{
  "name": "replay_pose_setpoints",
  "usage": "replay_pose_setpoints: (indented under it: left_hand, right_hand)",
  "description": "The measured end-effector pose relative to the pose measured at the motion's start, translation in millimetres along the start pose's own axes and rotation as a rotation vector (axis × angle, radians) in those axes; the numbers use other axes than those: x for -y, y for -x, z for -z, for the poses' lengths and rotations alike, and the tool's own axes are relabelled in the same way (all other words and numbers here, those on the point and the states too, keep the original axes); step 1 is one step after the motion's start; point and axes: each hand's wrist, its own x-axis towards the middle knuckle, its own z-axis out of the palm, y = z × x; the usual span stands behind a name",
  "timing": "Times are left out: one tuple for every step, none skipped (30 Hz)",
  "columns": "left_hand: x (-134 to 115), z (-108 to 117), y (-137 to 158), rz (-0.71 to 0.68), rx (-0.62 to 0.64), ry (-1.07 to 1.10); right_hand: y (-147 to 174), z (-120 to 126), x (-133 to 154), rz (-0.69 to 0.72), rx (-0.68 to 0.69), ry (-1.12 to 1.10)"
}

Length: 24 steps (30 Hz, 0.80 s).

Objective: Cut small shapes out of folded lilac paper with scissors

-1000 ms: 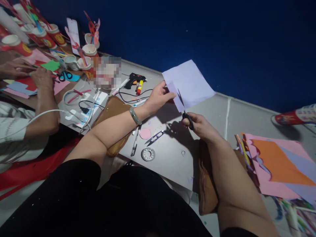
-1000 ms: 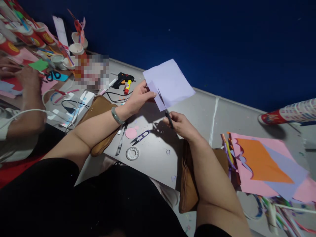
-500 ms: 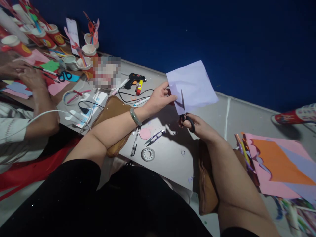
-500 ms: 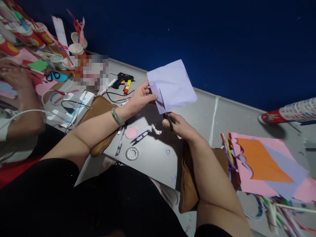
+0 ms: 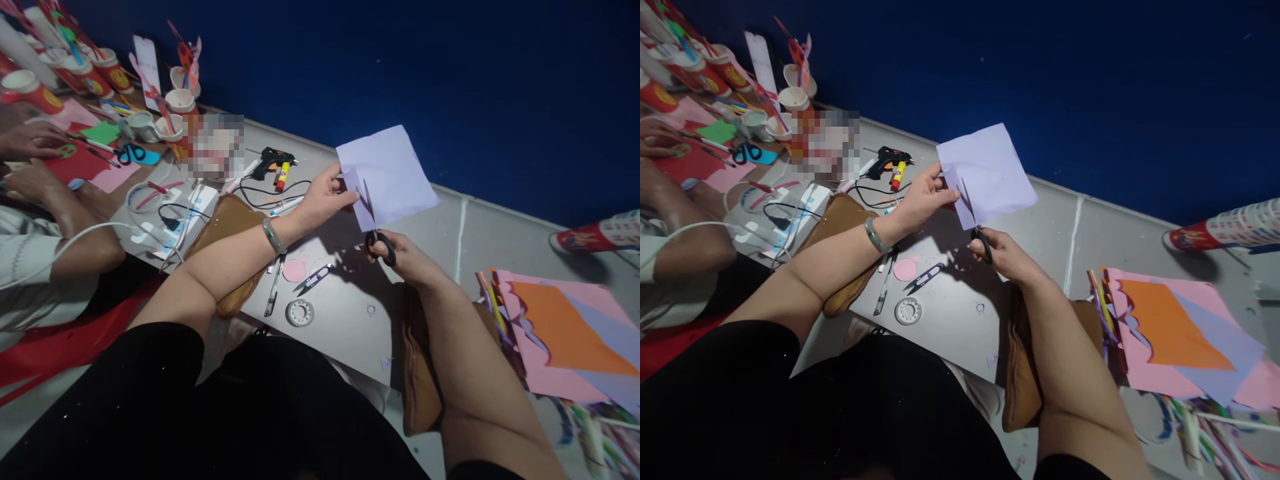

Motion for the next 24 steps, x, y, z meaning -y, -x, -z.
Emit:
replay_pose_setpoints:
  left_hand:
    - [-0.2,0.0,0.0,0.000,-0.003,-0.004]
    - [-0.4,-0.1,0.0,0.000,-0.008,-0.010]
    - [-0.7,-0.2,0.1,-0.001,-0.014,-0.016]
    - [-1.0,-0.4,0.2,-0.003,-0.018,-0.022]
    - [-1.4,-0.6,0.3,-0.005,-0.021,-0.026]
    - [-1.7,-0.8,0.4,-0.006,-0.023,-0.028]
    - [-2.1,-1.1,0.6,-0.004,-0.024,-0.028]
    - [-2.4,-1.4,0.7,0.000,-0.025,-0.027]
    - [-2.7,-1.8,0.7,0.005,-0.026,-0.024]
    - [-3.0,-2.2,0.7,0.009,-0.029,-0.021]
    - [-3.3,-2.7,0.6,0.012,-0.035,-0.017]
    - [-3.6,-3.2,0.5,0.013,-0.045,-0.010]
    - [-3.9,-3.6,0.3,0.012,-0.059,0.000]
    - [-4.4,-4.0,0.2,0.009,-0.077,0.011]
    - [-4.9,-4.1,0.0,0.008,-0.097,0.022]
    - [-5.4,-4.1,-0.1,0.010,-0.114,0.030]
    - [-5.9,-3.9,-0.2,0.011,-0.128,0.035]
    - [-6.3,-3.6,-0.3,0.012,-0.136,0.035]
    - [-6.5,-3.2,-0.3,0.012,-0.138,0.032]
    - [-6.4,-2.8,-0.3,0.012,-0.132,0.026]
    - [-5.9,-2.6,-0.2,0.011,-0.122,0.019]
    - [-5.1,-2.6,-0.1,0.010,-0.109,0.012]
    - [-3.9,-2.9,0.3,0.009,-0.096,0.003]
    - [-2.6,-3.5,0.7,0.008,-0.083,-0.006]
  right_hand:
    - [-0.1,-0.3,0.3,0.001,-0.001,-0.003]
    - [-0.1,-0.5,0.6,0.001,-0.005,-0.004]
    - [-0.1,-0.7,1.0,0.000,-0.009,-0.003]
    - [0.0,-0.9,1.5,-0.001,-0.013,-0.002]
    - [0.0,-1.0,2.1,-0.005,-0.016,-0.003]
    - [0.1,-1.2,2.7,-0.011,-0.018,-0.006]
    - [0.2,-1.4,3.5,-0.017,-0.021,-0.012]
    - [0.2,-1.5,4.2,-0.022,-0.025,-0.019]
    - [0.2,-1.6,4.9,-0.028,-0.028,-0.024]
    - [0.2,-1.8,5.4,-0.032,-0.033,-0.028]
    - [0.2,-1.8,5.8,-0.035,-0.036,-0.030]
    - [0.3,-1.9,6.0,-0.035,-0.036,-0.031]
    - [0.3,-1.9,6.0,-0.034,-0.034,-0.030]
    - [0.5,-2.0,6.0,-0.032,-0.030,-0.027]
    - [0.7,-2.2,5.9,-0.031,-0.026,-0.024]
    - [0.9,-2.4,6.0,-0.029,-0.023,-0.022]
    - [1.1,-2.8,6.2,-0.028,-0.021,-0.020]
    - [1.3,-3.4,6.5,-0.027,-0.021,-0.018]
    - [1.4,-3.9,6.8,-0.024,-0.021,-0.015]
    - [1.3,-4.5,7.1,-0.020,-0.021,-0.010]
    - [1.1,-5.0,7.1,-0.017,-0.021,-0.005]
    - [0.7,-5.3,6.9,-0.015,-0.022,0.001]
    - [0.2,-5.3,6.2,-0.016,-0.021,0.007]
    - [-0.3,-5.0,5.1,-0.020,-0.019,0.014]
